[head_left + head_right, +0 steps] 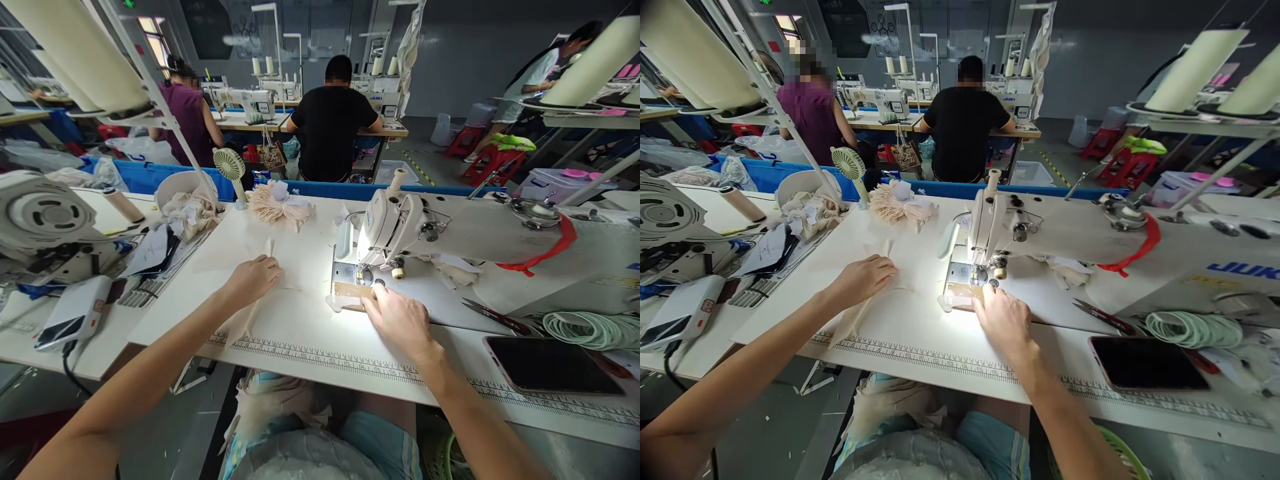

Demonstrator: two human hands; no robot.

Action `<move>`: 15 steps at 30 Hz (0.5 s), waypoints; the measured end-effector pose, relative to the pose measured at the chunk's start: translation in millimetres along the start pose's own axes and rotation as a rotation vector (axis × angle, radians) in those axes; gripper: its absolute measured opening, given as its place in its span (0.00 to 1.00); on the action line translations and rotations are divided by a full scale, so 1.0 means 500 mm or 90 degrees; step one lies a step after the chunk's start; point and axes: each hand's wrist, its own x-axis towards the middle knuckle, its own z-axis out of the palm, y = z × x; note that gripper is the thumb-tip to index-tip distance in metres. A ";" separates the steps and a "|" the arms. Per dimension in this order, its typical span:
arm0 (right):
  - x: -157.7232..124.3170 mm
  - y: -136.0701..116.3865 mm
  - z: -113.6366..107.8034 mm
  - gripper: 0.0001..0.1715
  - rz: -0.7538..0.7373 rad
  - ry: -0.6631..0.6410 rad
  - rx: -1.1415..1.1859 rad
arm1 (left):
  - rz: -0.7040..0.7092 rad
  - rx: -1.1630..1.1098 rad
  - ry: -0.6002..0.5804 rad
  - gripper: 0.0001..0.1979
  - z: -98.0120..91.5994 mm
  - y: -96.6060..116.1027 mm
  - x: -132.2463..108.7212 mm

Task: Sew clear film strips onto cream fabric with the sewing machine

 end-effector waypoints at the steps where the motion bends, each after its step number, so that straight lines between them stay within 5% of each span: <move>1: -0.005 0.006 -0.007 0.09 0.002 0.003 0.005 | 0.002 0.016 0.000 0.11 0.006 0.002 -0.001; 15: -0.031 -0.025 -0.032 0.15 -0.172 0.004 0.119 | 0.007 -0.041 0.011 0.13 0.024 -0.029 0.007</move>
